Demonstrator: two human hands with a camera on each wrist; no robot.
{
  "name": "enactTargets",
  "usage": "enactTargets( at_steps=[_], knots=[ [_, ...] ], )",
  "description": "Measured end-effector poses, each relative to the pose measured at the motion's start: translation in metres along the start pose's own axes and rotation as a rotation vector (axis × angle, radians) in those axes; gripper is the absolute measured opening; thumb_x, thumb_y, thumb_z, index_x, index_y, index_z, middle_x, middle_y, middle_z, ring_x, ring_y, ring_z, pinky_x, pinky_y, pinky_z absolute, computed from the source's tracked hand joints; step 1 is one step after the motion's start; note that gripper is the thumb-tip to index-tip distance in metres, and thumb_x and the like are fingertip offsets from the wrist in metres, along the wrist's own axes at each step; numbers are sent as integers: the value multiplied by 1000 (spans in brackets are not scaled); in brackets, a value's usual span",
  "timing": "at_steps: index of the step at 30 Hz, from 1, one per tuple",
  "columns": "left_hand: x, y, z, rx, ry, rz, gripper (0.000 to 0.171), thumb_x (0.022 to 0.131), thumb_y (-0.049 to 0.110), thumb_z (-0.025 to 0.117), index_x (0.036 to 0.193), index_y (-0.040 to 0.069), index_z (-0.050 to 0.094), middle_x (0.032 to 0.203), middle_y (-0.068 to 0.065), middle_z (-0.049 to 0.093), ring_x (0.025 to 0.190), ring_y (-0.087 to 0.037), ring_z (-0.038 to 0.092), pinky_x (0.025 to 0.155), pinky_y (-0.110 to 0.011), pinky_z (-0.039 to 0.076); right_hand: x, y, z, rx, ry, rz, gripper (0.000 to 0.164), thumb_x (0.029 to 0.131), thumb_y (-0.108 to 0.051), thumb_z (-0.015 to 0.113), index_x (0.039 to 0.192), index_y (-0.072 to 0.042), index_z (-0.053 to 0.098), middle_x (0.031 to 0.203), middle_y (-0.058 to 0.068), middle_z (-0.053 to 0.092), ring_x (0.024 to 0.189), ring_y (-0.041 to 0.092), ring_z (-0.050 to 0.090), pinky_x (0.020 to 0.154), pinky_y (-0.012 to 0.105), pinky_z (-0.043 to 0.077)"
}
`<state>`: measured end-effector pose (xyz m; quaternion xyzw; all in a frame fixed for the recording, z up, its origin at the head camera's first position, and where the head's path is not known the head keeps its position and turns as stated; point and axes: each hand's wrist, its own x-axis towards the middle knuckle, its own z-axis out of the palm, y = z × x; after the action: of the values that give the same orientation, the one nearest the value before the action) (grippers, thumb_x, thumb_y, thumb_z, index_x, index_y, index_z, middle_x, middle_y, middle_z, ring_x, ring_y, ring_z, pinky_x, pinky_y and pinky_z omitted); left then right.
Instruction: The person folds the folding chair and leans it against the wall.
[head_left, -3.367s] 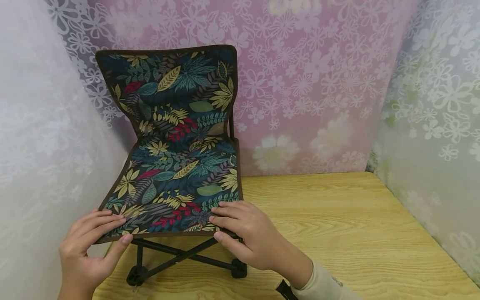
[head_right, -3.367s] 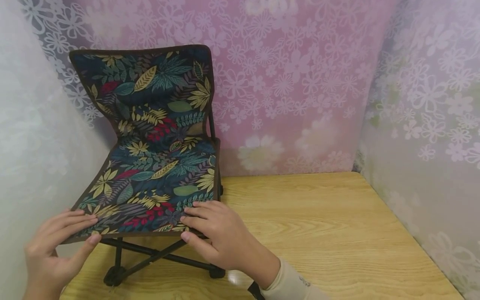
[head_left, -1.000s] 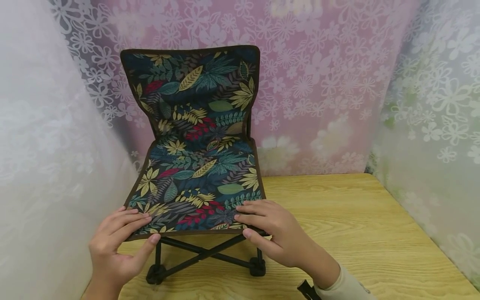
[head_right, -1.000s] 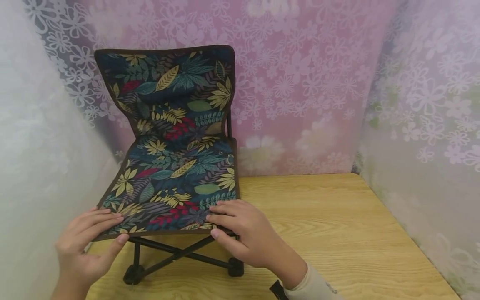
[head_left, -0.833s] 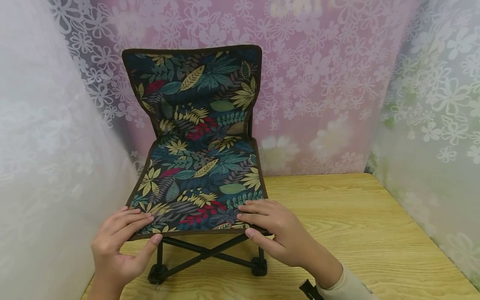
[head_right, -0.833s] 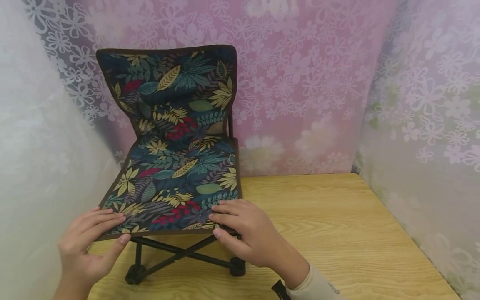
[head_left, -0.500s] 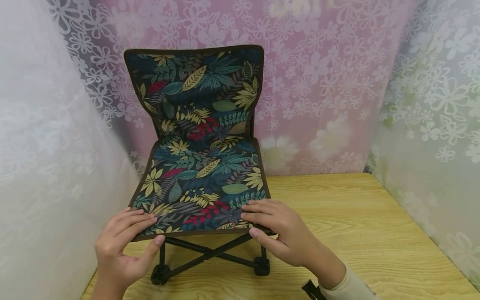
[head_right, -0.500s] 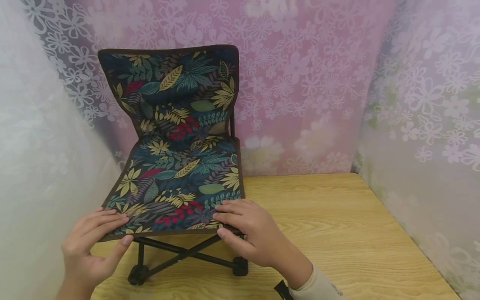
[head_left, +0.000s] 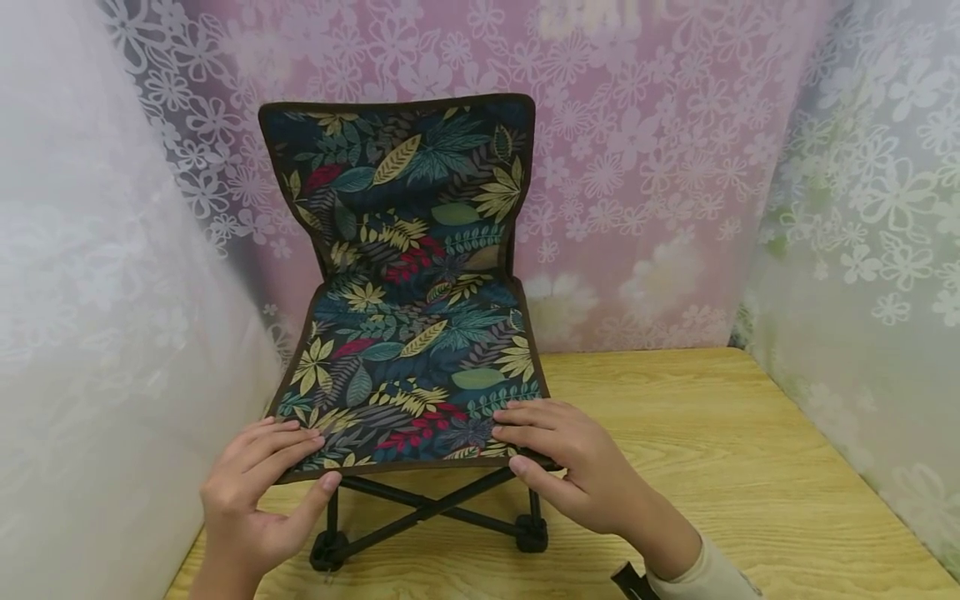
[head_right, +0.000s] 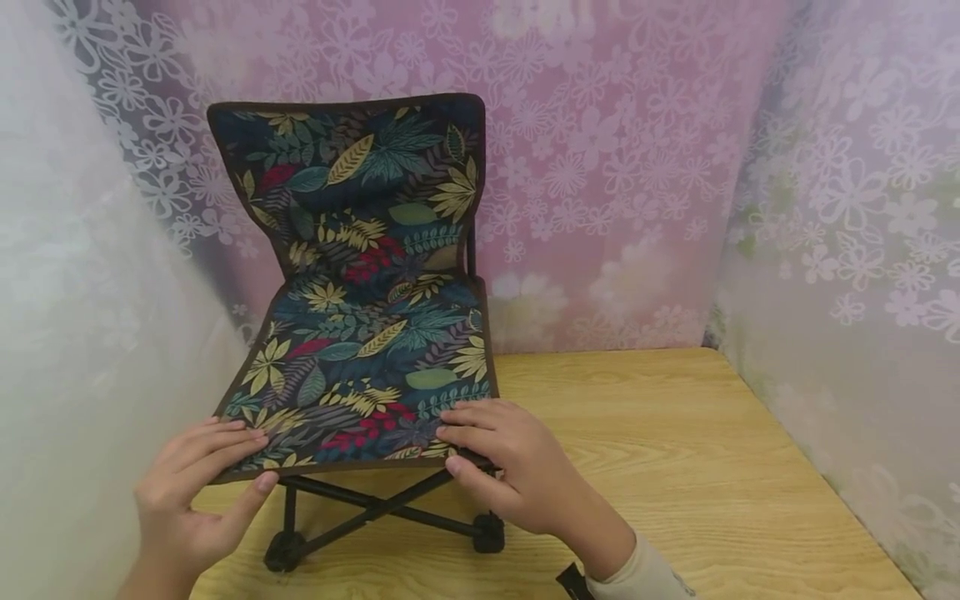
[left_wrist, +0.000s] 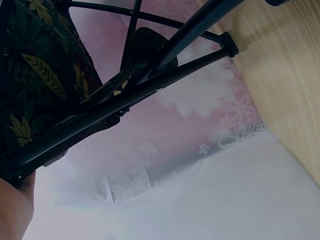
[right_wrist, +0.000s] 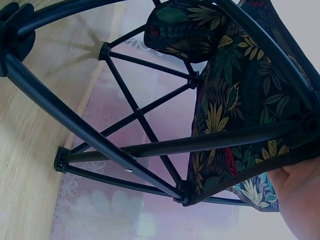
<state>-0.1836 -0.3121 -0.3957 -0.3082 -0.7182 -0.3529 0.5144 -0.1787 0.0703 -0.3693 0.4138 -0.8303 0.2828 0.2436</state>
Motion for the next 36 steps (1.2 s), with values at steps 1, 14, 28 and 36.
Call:
enactTargets(
  at_steps=[1,14,28,36],
  knots=[
    [0,0,0,-2,-2,1,45,90,46,83,93,2,84,91,-16,80,99,-26,71,115,-26,46,0,0,0,-2,1,5,39,99,-15,72,137,-22,73,142,-1,70,137,23,63,117,43,48],
    [0,-4,0,-19,0,16,44,91,46,82,93,2,84,92,-15,80,98,-29,71,115,-28,45,-1,-3,2,7,20,28,39,97,-12,72,135,-21,74,141,0,71,136,24,64,122,33,42],
    [-1,-1,2,-15,25,19,44,91,46,82,92,2,84,89,-15,80,96,-30,71,116,-27,46,-2,-3,3,15,37,27,42,95,-8,73,135,-20,73,140,1,71,135,25,64,122,29,40],
    [0,-2,1,-13,28,26,44,92,46,81,91,2,84,89,-16,80,94,-32,71,115,-28,46,-2,-3,4,19,47,16,44,94,-6,73,135,-20,73,140,1,71,135,25,64,123,26,38]
  ],
)
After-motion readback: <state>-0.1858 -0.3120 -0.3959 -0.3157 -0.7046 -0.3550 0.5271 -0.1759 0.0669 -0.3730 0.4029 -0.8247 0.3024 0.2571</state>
